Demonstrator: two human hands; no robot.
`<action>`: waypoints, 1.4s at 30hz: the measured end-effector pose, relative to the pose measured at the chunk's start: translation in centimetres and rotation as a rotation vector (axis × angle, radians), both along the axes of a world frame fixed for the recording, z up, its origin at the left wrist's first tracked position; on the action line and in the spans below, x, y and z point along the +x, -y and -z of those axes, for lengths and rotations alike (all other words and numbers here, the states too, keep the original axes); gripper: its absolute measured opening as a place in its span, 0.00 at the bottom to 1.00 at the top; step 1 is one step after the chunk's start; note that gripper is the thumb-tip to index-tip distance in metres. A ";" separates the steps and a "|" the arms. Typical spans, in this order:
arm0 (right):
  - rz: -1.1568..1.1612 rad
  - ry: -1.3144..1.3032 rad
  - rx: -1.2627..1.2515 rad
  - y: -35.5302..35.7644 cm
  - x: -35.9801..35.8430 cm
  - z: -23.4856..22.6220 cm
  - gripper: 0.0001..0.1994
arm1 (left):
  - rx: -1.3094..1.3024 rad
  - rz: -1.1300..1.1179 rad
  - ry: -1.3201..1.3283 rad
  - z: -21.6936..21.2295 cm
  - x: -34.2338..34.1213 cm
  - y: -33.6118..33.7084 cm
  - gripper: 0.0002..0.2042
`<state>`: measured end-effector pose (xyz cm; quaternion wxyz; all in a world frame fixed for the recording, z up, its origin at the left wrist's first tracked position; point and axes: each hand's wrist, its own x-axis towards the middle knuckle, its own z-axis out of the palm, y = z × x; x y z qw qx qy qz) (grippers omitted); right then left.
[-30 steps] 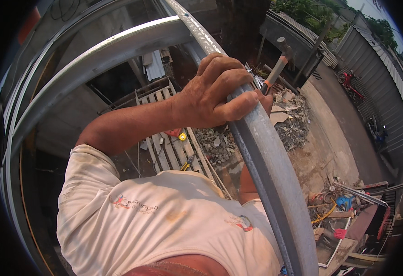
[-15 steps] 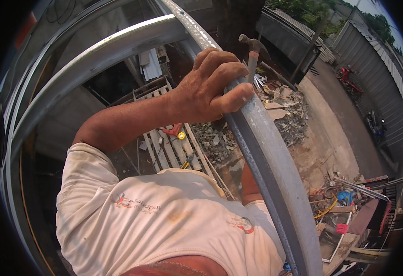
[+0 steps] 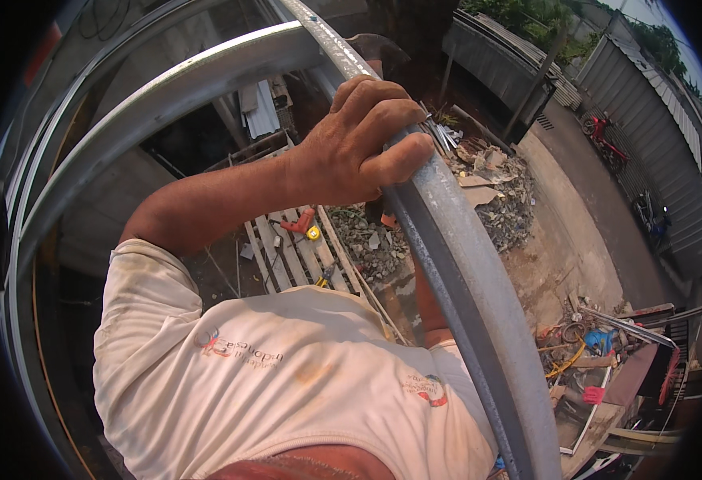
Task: The person uses a red power drill to fasten metal beams together on a construction site. They position the beams, drill holes, and secure them to form a curved metal structure.
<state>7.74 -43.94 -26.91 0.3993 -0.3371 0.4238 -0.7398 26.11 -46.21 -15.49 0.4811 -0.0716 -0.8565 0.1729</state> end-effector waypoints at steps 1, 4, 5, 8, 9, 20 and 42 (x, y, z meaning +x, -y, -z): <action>0.003 -0.004 0.002 -0.2 -0.1 -0.1 0.17 | -0.010 0.007 0.001 -0.1 0.0 0.0 0.23; -0.004 -0.016 0.014 -0.1 -0.1 -0.1 0.17 | 0.003 -0.008 -0.026 0.2 -0.2 -0.1 0.24; -0.003 -0.023 0.024 -0.4 -0.2 0.0 0.17 | 0.005 -0.006 -0.025 0.1 -0.2 -0.1 0.24; 0.004 -0.058 0.058 -0.9 -0.4 0.3 0.17 | 0.019 0.017 -0.037 0.0 -0.4 -0.1 0.25; 0.001 -0.066 0.079 -0.8 -0.1 0.8 0.17 | 0.026 0.026 -0.045 0.2 -0.3 -0.1 0.26; -0.133 -0.247 0.346 -0.2 4.4 6.2 0.19 | 0.045 0.003 -0.101 1.8 -0.1 3.1 0.37; 0.096 -0.097 0.444 1.2 4.8 5.8 0.23 | -0.002 0.004 -0.108 0.1 0.9 5.3 0.28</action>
